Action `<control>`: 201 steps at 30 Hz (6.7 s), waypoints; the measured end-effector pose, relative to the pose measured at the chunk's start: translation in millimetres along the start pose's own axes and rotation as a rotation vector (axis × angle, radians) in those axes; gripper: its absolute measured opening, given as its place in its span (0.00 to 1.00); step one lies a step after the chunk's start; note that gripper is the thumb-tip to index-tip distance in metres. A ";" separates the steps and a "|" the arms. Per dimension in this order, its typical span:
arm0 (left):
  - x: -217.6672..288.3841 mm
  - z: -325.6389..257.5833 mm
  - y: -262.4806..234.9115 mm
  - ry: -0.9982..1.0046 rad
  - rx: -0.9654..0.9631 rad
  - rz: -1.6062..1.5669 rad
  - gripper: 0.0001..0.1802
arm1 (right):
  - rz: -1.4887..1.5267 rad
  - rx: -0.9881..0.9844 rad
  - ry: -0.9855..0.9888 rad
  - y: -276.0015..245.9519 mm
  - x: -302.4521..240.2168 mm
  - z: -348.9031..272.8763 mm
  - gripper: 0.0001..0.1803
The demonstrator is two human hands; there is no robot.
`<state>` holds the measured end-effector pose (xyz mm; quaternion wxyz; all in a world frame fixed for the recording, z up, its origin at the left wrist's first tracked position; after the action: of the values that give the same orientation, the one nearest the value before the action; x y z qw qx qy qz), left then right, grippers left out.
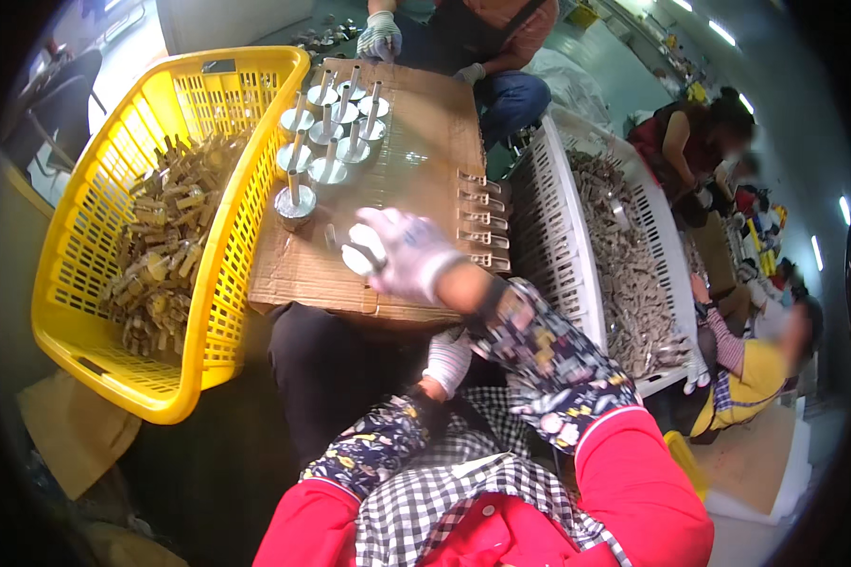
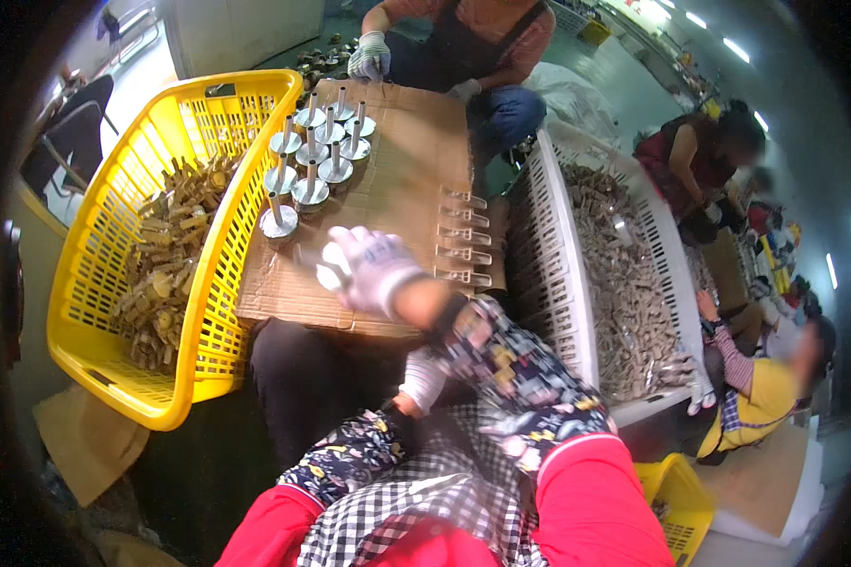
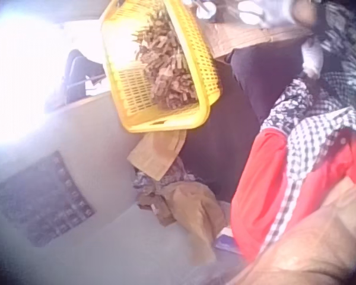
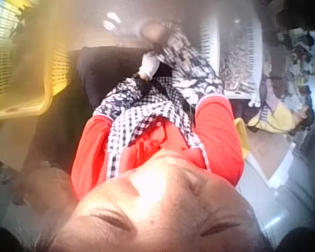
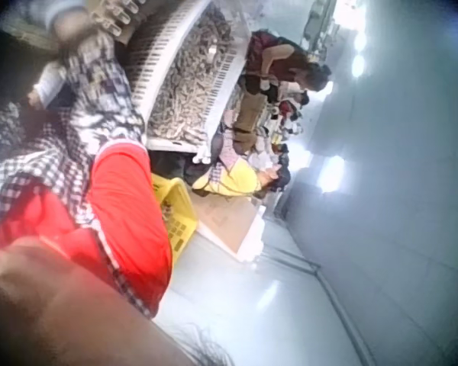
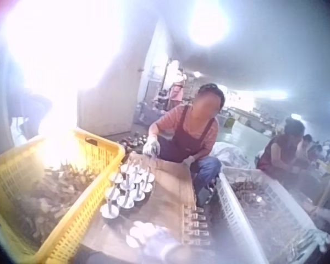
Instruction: Assembling small plastic components on a jig and placing them into a basket.
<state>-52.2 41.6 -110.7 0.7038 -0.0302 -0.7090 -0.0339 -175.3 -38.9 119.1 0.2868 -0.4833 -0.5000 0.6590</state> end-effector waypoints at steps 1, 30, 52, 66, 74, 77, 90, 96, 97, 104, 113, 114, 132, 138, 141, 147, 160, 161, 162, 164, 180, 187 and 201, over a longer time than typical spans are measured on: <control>27.0 1.2 -4.7 -0.099 0.080 -0.155 0.16 | -0.205 0.106 -0.131 -6.8 8.3 -23.4 0.41; 71.4 -12.6 -16.0 -0.644 0.161 -0.486 0.20 | -0.035 0.529 -0.183 -10.4 121.8 -98.8 0.39; 134.4 24.5 -46.5 -0.592 0.109 -0.360 0.15 | -0.151 0.132 -0.227 -20.2 109.0 -92.5 0.43; 282.7 92.4 -121.1 -0.067 0.009 -0.152 0.18 | -0.015 0.409 -0.247 -10.3 127.4 -95.7 0.32; 161.8 96.6 -79.7 0.366 -0.097 0.702 0.47 | 0.056 0.391 -0.238 -11.9 130.6 -90.5 0.29; 152.3 101.5 -75.8 0.358 -0.034 0.705 0.50 | 0.082 0.405 -0.223 -15.2 131.0 -88.2 0.25; 154.6 114.3 -75.7 0.302 -0.233 0.610 0.35 | 0.259 0.599 0.010 -13.8 138.2 -78.3 0.24; 169.0 132.7 -73.3 0.087 -0.347 0.559 0.32 | 0.278 0.628 0.098 -14.0 149.0 -72.4 0.18; 167.8 135.7 -73.1 0.017 -0.374 0.525 0.31 | 0.278 0.625 0.099 -13.9 149.5 -70.2 0.18; 159.5 154.2 -77.0 -0.124 -0.417 0.371 0.37 | 0.314 0.489 0.210 -19.9 154.3 -52.8 0.16; 143.3 172.4 -73.6 -0.180 -0.478 0.351 0.38 | -0.354 0.362 -0.182 -20.9 122.9 -53.9 0.44; 143.5 172.7 -73.4 -0.189 -0.490 0.324 0.38 | -0.378 0.344 -0.186 -22.3 122.1 -50.8 0.44; 153.2 186.2 -82.4 0.196 -0.536 0.739 0.21 | -0.298 -0.128 0.092 -31.8 147.6 6.9 0.36; 160.2 198.0 -63.6 0.140 -0.486 0.708 0.27 | 0.024 -0.249 0.149 -26.6 171.1 22.6 0.30; 160.0 207.8 -61.9 0.138 -0.479 0.648 0.28 | 0.124 -0.306 0.150 -33.9 171.2 26.4 0.25; 147.7 230.5 -49.3 0.001 -0.482 0.683 0.30 | 0.179 -0.346 0.176 -41.9 179.2 25.0 0.21; 148.8 258.9 -42.7 -0.123 -0.595 0.709 0.26 | -0.659 0.259 -0.062 -28.7 161.2 11.7 0.48; 148.4 260.2 -44.7 -0.072 -0.545 0.710 0.27 | -0.612 0.271 -0.078 -29.7 159.4 14.0 0.44; 147.1 261.2 -47.3 -0.021 -0.494 0.710 0.27 | -0.597 0.279 -0.101 -28.9 158.7 15.9 0.43; 135.4 262.5 -51.6 -0.133 -0.389 0.587 0.28 | -0.614 0.267 -0.115 -28.4 158.9 16.8 0.42; 160.9 250.3 -76.9 0.238 -0.283 0.790 0.29 | -0.566 0.023 0.092 -44.8 165.0 44.1 0.40; 159.7 252.0 -55.9 0.284 -0.350 0.844 0.29 | -0.446 -0.243 0.171 -43.9 178.0 70.8 0.35; 150.0 279.7 -39.8 0.017 -0.411 0.718 0.41 | -0.650 0.002 0.104 -52.8 181.9 53.3 0.48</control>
<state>-335.5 26.6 37.1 0.6561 -0.4153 -0.6260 0.0723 -297.1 115.1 106.6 0.5078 -0.3313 -0.6118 0.5080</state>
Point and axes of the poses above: each hand's wrist, its own z-axis towards the middle knuckle, its own y-axis out of the palm, x = y × z, the point moved 5 cm from there along z, towards the middle knuckle, and after that the axes turned 13 degrees about x, right-handed, at the moved point
